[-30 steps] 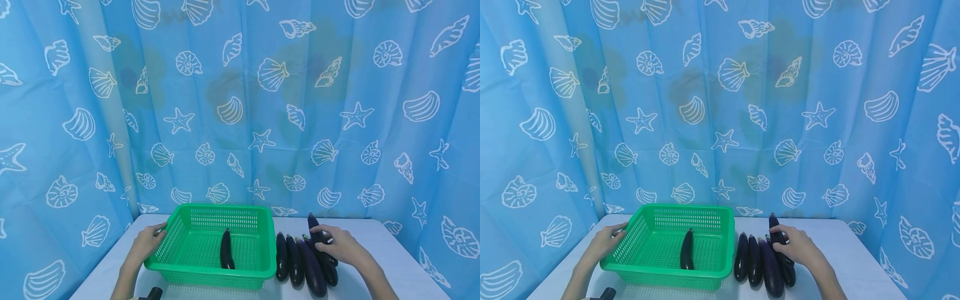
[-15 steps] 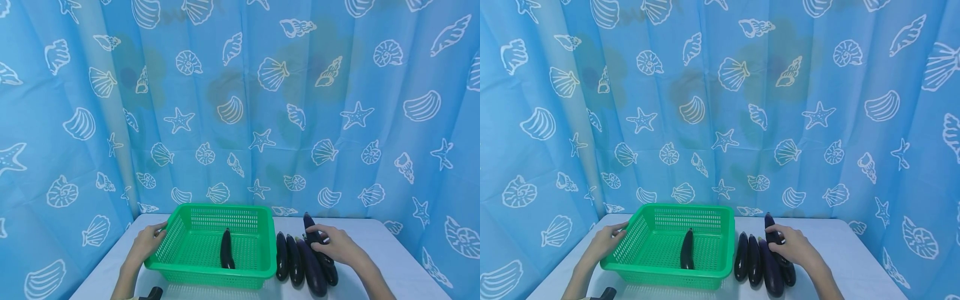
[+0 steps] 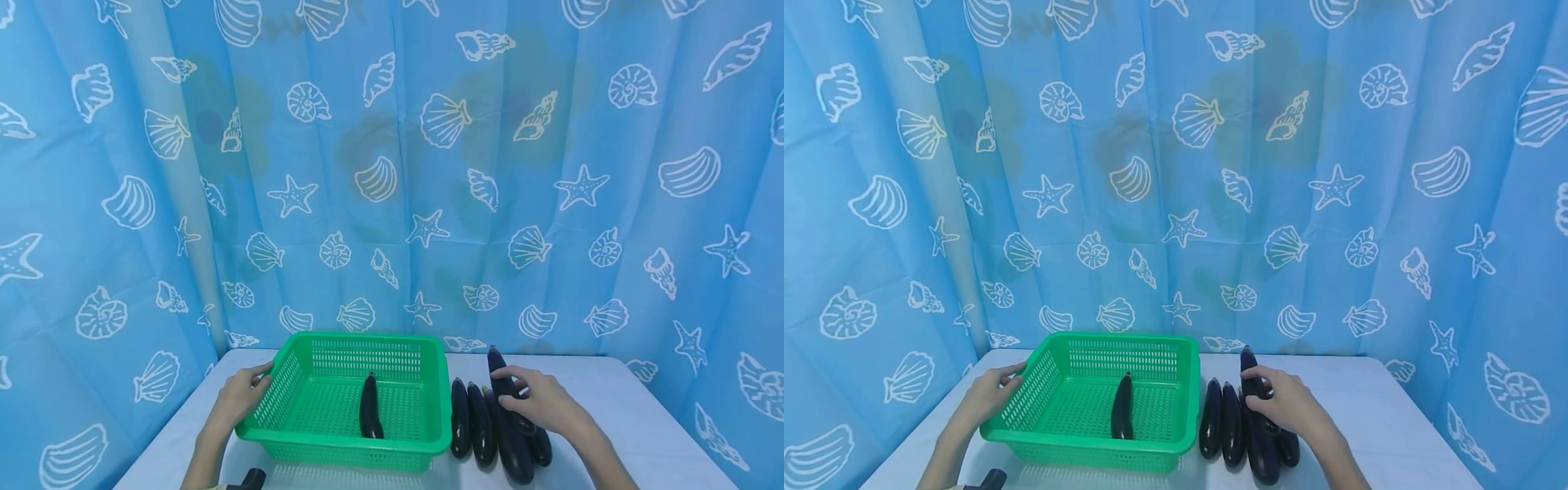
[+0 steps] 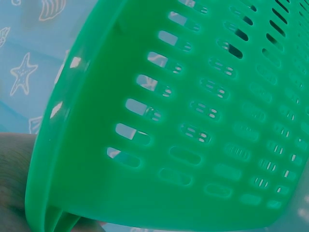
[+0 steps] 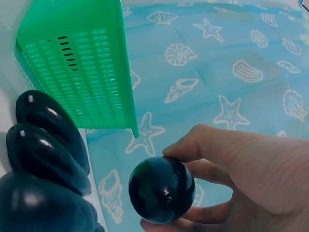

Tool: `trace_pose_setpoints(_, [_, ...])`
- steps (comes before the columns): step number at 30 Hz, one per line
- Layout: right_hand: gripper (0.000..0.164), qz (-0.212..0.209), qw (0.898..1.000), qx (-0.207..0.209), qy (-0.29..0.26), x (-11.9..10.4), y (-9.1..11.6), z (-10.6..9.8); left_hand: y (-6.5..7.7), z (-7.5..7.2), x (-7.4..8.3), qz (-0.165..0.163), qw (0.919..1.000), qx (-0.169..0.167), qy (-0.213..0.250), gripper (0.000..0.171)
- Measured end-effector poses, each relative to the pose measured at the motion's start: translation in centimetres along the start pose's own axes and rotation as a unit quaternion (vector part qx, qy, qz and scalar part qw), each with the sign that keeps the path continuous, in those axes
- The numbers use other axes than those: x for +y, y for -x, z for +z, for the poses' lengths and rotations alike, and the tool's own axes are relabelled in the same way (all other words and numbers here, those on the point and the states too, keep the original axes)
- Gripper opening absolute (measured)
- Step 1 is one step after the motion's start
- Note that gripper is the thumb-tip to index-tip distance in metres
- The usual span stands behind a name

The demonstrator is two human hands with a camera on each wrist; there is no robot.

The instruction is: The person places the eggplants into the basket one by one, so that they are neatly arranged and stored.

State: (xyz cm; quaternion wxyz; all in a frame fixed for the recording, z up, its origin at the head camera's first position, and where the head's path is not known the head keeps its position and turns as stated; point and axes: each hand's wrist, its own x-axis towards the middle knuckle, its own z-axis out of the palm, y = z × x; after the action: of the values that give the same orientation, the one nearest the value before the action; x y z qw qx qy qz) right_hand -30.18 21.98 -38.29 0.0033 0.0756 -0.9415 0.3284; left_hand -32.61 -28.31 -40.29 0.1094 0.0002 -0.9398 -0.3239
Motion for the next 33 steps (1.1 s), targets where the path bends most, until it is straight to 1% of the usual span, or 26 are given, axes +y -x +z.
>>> trace_pose_setpoints(4, [0.042,-0.006,1.0,-0.002,-0.002,-0.2,0.0,0.1,0.0,0.0,0.0,-0.004,1.0,-0.003,0.002,0.043])
trace_pose_setpoints(8, [0.041,-0.016,1.0,-0.001,0.002,-0.4,0.0,0.3,-0.1,0.0,0.0,0.002,1.0,-0.001,0.0,0.044])
trace_pose_setpoints(12, [0.04,-0.014,1.0,0.002,0.003,-0.7,0.0,0.5,0.0,-0.1,-0.1,0.008,1.0,0.002,-0.003,0.043])
trace_pose_setpoints(19, [0.041,-0.023,1.0,0.003,0.013,-1.4,-0.2,0.6,-0.1,-0.1,0.0,-0.001,1.0,-0.001,-0.002,0.043])
trace_pose_setpoints(24, [0.041,-0.027,1.0,0.001,0.007,-1.9,-0.3,0.7,-0.2,-0.1,0.2,-0.009,1.0,-0.002,-0.002,0.044])
trace_pose_setpoints(33, [0.041,-0.031,0.999,-0.008,-0.016,-2.7,-0.5,1.2,0.0,-0.2,0.2,-0.002,0.9999,0.0,-0.01,0.043])
